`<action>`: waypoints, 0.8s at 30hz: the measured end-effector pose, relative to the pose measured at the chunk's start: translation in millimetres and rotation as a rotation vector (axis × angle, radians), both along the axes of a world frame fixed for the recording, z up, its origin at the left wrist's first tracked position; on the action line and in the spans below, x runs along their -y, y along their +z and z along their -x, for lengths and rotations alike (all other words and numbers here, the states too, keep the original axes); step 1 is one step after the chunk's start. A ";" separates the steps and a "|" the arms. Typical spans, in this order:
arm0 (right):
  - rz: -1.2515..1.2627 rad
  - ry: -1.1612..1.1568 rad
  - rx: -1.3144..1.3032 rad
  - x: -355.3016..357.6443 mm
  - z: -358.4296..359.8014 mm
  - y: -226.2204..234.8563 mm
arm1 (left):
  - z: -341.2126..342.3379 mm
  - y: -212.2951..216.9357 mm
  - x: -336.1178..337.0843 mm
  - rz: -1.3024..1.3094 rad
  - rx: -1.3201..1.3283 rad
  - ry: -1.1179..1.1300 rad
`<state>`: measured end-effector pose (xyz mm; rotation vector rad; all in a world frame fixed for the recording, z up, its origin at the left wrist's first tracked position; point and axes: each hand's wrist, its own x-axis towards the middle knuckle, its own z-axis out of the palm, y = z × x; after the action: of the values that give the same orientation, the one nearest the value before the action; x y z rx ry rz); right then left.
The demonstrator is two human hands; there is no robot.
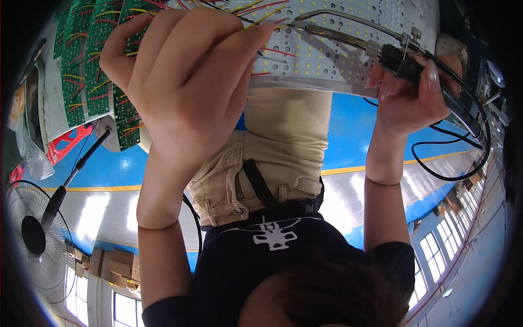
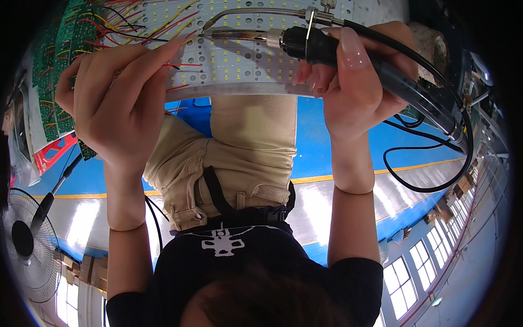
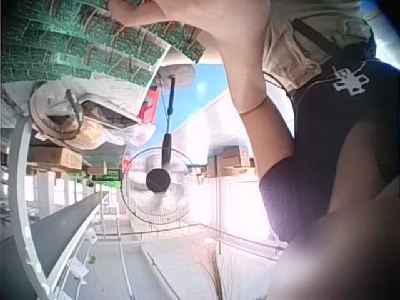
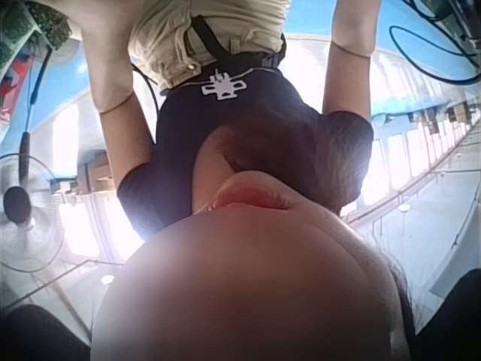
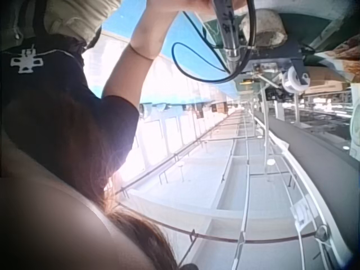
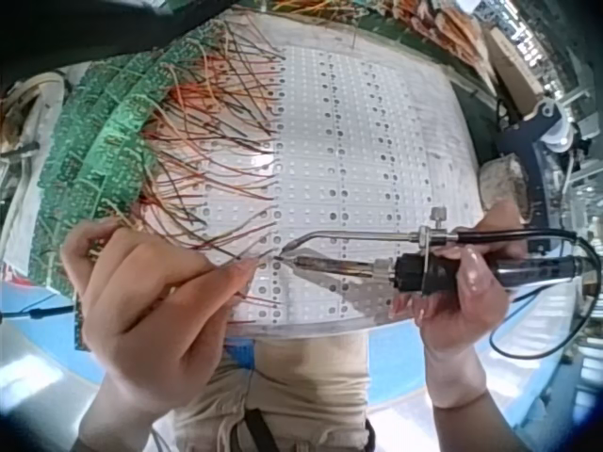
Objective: The person solders electrical wires onto an LED board using a soldering iron.
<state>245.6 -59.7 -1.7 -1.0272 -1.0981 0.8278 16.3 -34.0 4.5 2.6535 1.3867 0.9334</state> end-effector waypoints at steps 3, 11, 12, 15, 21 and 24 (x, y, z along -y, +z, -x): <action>-0.001 0.009 0.008 0.4 -1.1 -0.8 | -1.2 0.7 0.3 0.005 -0.005 0.006; 0.004 -0.024 -0.014 1.1 2.2 -0.7 | -1.3 2.6 0.5 0.002 -0.017 0.016; -0.001 -0.038 -0.002 1.7 2.9 -0.4 | -1.4 2.9 0.4 0.006 -0.015 0.012; 0.019 -0.087 0.023 2.7 4.6 2.3 | 4.8 -9.2 -4.5 -0.042 0.041 -0.030; -0.026 -0.060 -0.006 -0.3 7.4 0.1 | 9.5 -12.7 -5.5 -0.082 0.058 -0.063; -0.026 -0.072 0.031 -0.7 6.8 4.7 | 8.0 -10.9 -6.7 -0.074 0.056 -0.068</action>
<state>238.8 -58.9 3.0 -1.0552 -1.0894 0.7400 8.3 -27.4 -6.4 2.6860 1.2667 1.0627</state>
